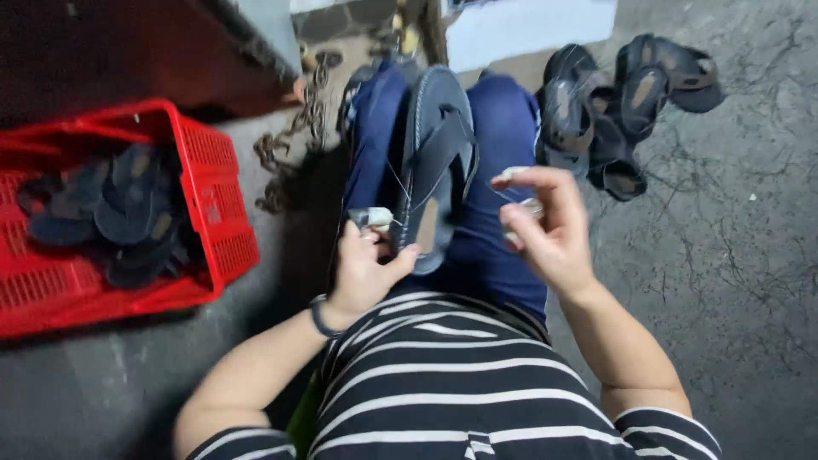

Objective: The person sits on the floor and sews a black sandal using a needle and thread. They repeatedly pull the thread through the sandal strap and sole, occasionally adjusting the sandal's position on their lap.

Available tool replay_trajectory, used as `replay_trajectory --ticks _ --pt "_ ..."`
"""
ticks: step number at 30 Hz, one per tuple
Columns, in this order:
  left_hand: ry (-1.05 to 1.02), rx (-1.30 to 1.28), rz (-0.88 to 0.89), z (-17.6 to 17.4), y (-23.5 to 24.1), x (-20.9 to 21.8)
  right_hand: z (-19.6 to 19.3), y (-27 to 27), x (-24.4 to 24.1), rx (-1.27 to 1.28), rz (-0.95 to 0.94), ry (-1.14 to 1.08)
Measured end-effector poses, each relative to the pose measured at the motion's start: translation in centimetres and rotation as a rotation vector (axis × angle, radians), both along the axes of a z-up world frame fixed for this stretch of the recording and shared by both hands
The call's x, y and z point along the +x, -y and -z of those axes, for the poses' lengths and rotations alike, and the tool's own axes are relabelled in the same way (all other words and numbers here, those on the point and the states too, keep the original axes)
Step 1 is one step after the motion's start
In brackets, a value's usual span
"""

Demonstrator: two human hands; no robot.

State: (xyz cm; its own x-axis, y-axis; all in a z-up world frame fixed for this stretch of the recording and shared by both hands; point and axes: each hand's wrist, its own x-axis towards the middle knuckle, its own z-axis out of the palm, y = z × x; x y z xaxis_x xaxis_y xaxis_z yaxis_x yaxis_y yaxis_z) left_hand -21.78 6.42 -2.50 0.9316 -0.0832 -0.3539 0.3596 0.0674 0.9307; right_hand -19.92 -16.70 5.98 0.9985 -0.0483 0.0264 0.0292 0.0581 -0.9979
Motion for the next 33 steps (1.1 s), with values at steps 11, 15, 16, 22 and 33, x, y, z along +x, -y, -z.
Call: replay_trajectory --ticks 11,15,16,22,33 --pt "-0.096 0.033 0.319 -0.3 -2.8 -4.6 8.1 -1.3 -6.9 -0.272 -0.058 -0.265" --pt "0.040 0.423 0.737 -5.8 -5.9 -1.8 7.5 -1.9 -6.8 -0.379 -0.075 -0.271" --pt "0.039 0.427 0.734 -6.3 -6.4 -1.2 7.6 -1.9 -6.8 -0.376 -0.078 -0.269" --pt "0.799 0.625 0.343 -6.4 -4.1 0.5 7.1 -2.0 -7.0 -0.495 -0.110 -0.264" --pt "0.401 0.408 0.483 -3.3 -3.2 -0.5 4.2 -2.7 -5.2 -0.857 -0.337 0.495"
